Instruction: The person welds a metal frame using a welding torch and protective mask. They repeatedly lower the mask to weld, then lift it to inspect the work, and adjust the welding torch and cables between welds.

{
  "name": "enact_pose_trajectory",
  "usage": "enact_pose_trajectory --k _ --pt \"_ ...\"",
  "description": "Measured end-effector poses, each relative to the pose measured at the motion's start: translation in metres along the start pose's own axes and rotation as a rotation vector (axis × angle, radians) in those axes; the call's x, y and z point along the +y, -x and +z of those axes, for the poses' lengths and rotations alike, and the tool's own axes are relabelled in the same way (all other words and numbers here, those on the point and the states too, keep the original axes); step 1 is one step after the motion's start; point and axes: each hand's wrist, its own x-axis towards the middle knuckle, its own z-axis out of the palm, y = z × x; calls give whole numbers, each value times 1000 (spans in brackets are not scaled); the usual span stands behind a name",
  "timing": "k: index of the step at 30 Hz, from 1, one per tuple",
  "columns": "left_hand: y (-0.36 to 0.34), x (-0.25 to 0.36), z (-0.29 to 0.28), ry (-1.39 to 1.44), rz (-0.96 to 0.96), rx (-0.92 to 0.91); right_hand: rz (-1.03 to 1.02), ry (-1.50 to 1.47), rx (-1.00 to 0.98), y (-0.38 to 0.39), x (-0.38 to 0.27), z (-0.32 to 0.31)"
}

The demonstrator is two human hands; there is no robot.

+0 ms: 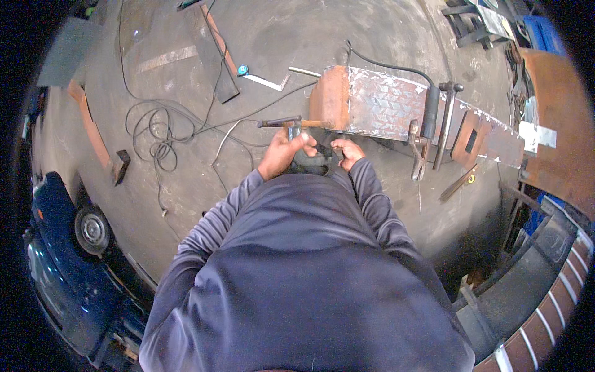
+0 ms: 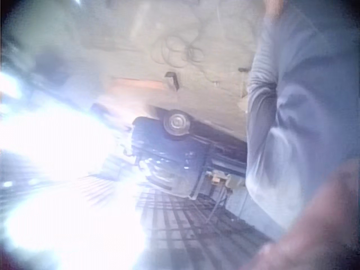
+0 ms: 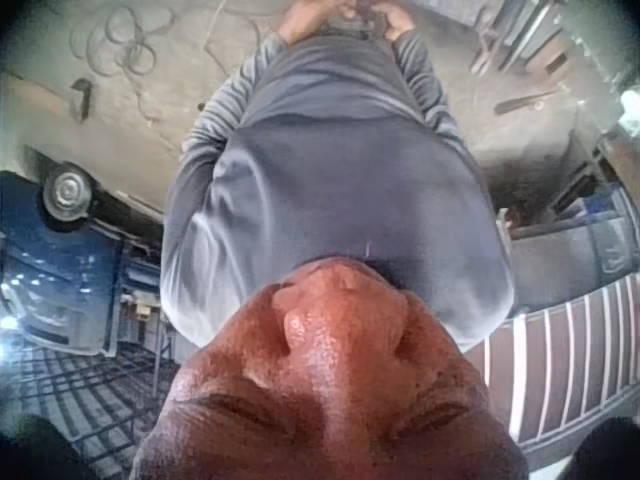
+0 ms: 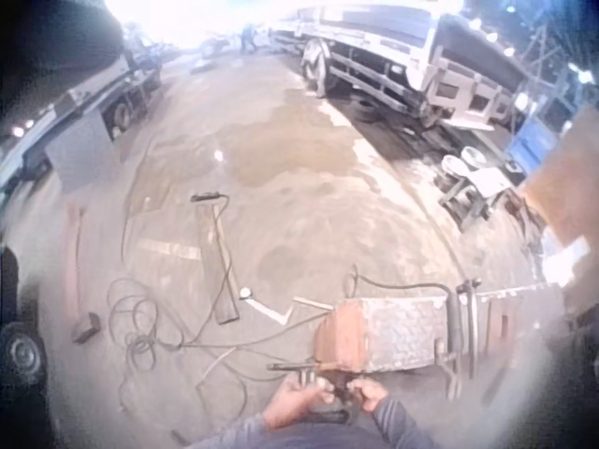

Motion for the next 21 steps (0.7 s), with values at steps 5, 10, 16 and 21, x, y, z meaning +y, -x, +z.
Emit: enact_pose_trajectory --k 5,10,16,21 --pt "-8 0 15 74 14 96 18 203 232 99 -41 65" --pt "-7 0 6 142 27 46 -322 1141 107 171 -105 52" --pt "-9 -6 11 165 19 96 -632 1379 -543 220 -231 203" --pt "-5 -6 6 188 12 110 -485 1533 -804 138 -231 275"
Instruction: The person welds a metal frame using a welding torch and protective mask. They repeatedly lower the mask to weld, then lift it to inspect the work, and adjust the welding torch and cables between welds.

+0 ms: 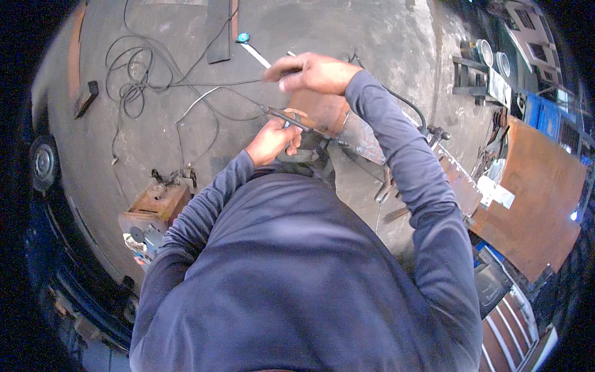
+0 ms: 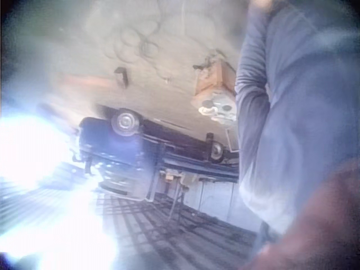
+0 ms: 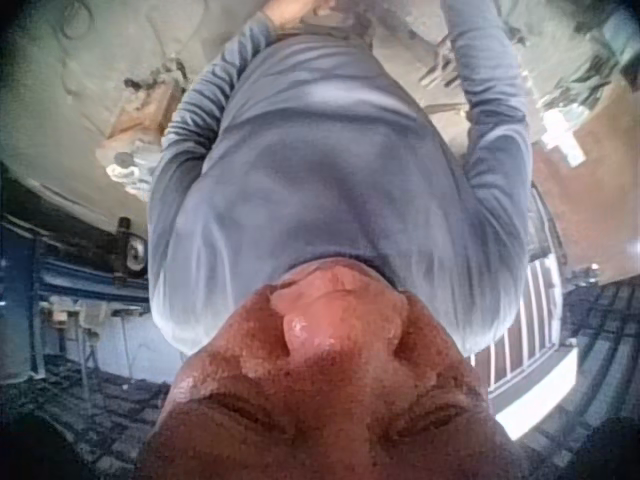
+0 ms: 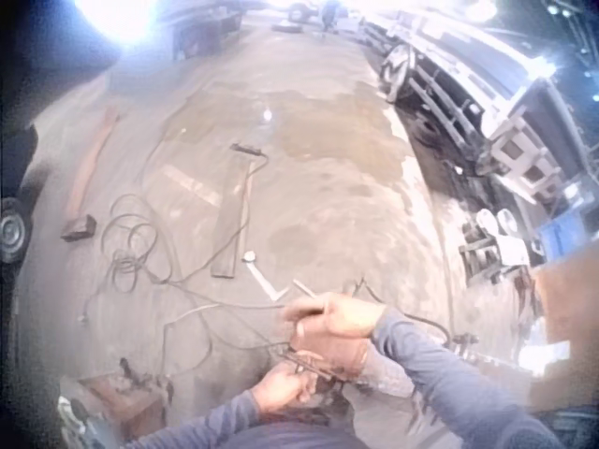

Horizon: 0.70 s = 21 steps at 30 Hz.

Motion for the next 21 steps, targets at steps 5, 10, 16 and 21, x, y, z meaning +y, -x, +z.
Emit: enact_pose_trajectory --k 5,10,16,21 --pt "3 7 -1 -12 20 -33 125 -27 424 -18 91 -39" --pt "0 4 -3 -57 19 -36 -345 -729 546 -31 182 -27" --pt "2 7 -1 -120 12 26 -12 -550 521 -27 174 66" --pt "-1 2 -4 -70 21 -19 -67 -541 712 -27 160 32"
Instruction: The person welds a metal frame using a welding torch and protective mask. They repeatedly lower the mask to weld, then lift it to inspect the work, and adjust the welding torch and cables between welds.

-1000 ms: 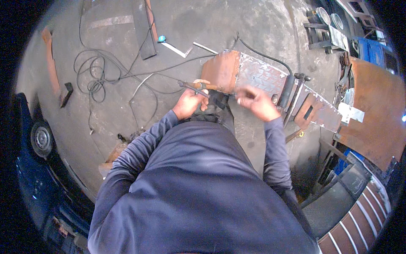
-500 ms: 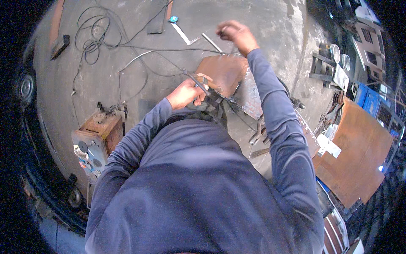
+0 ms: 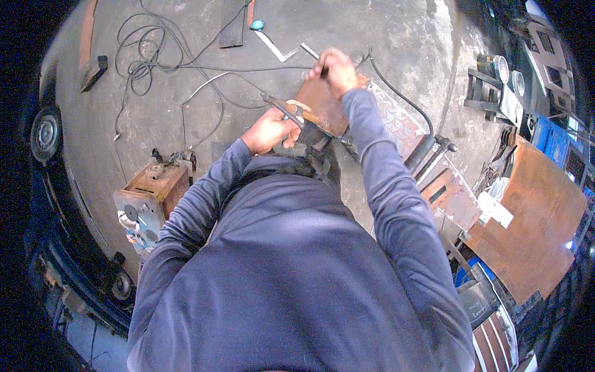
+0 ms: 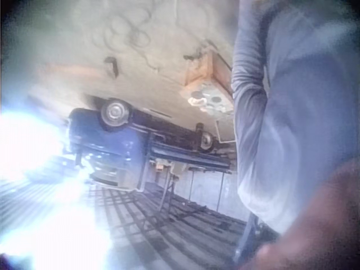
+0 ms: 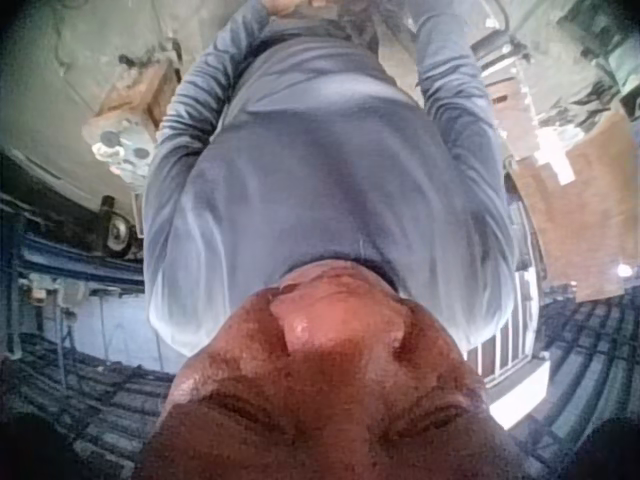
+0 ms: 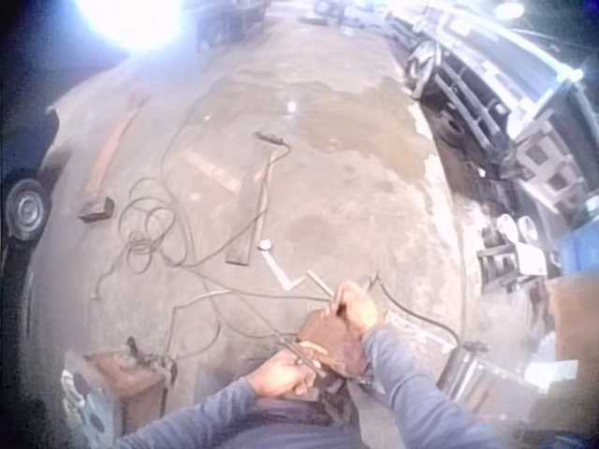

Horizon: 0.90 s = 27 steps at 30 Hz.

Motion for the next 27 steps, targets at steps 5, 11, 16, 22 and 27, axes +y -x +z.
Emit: enact_pose_trajectory --k 5,11,16,22,27 --pt "3 -9 -8 -53 -133 71 275 -148 -58 51 31 36" --pt "15 -26 -17 -122 -67 185 98 -23 -30 10 -49 -8" --pt "30 3 -41 -34 -51 119 291 182 -63 73 -75 -24" --pt "26 -4 -54 373 -38 115 913 358 -192 184 -4 5" --pt "23 -3 -54 398 -136 82 741 -89 312 212 90 12"
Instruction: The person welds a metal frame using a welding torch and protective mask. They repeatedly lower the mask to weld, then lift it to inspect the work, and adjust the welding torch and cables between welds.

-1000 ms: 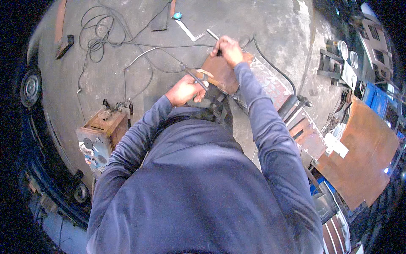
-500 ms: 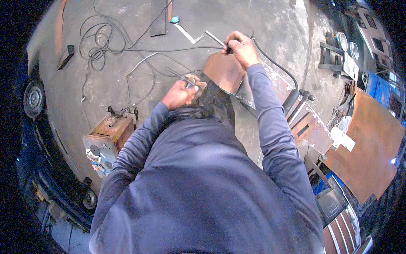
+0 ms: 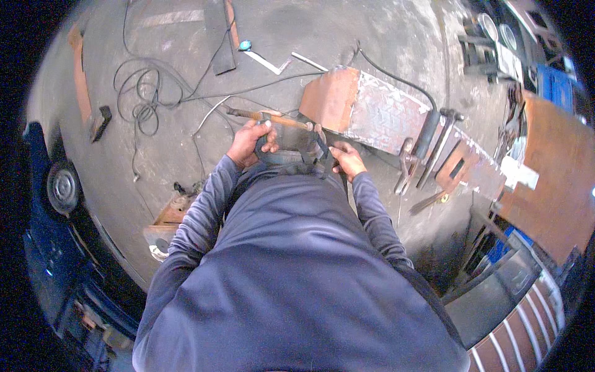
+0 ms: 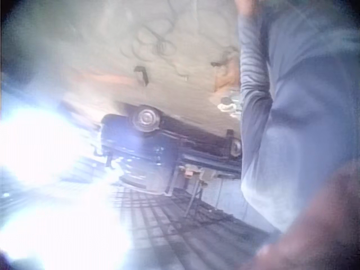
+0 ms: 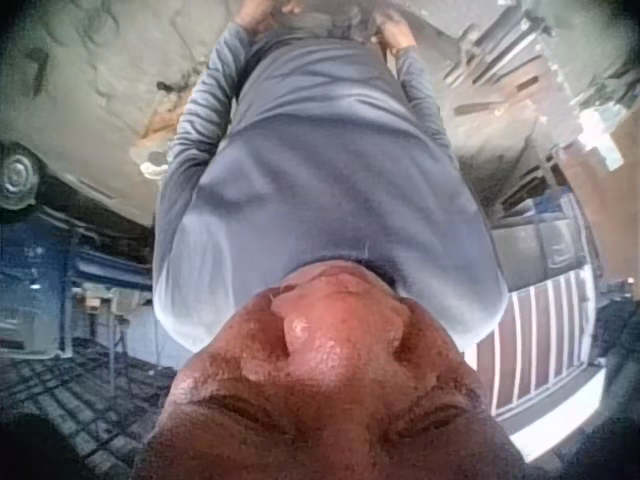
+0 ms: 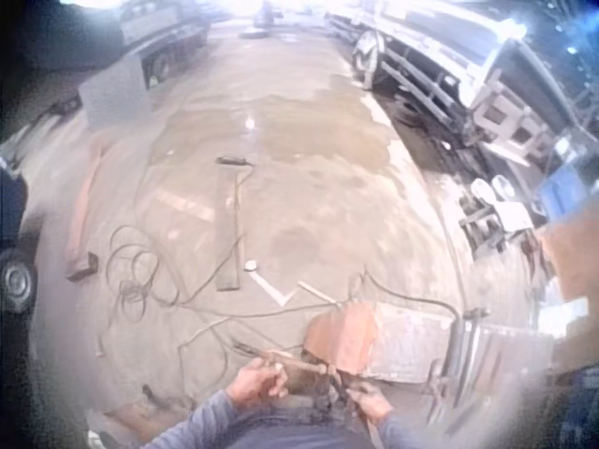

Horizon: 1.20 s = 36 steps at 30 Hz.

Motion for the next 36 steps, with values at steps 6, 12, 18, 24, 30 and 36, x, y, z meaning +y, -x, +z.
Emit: enact_pose_trajectory --k 6,12,18,24,30,36 --pt "0 11 4 -8 -53 -62 -47 -325 -107 17 -17 34" --pt "-13 8 11 -56 -124 -103 -78 -580 -175 -12 36 37" --pt "-29 -4 22 1 -101 -29 -128 -624 -27 -14 30 36" --pt "-20 -14 42 -36 -52 -46 -224 -707 -24 -29 44 32" --pt "-14 -7 63 -270 -34 -104 -193 -717 -60 -25 38 36" --pt "-24 3 64 -499 -27 -336 -172 -631 8 -18 14 44"
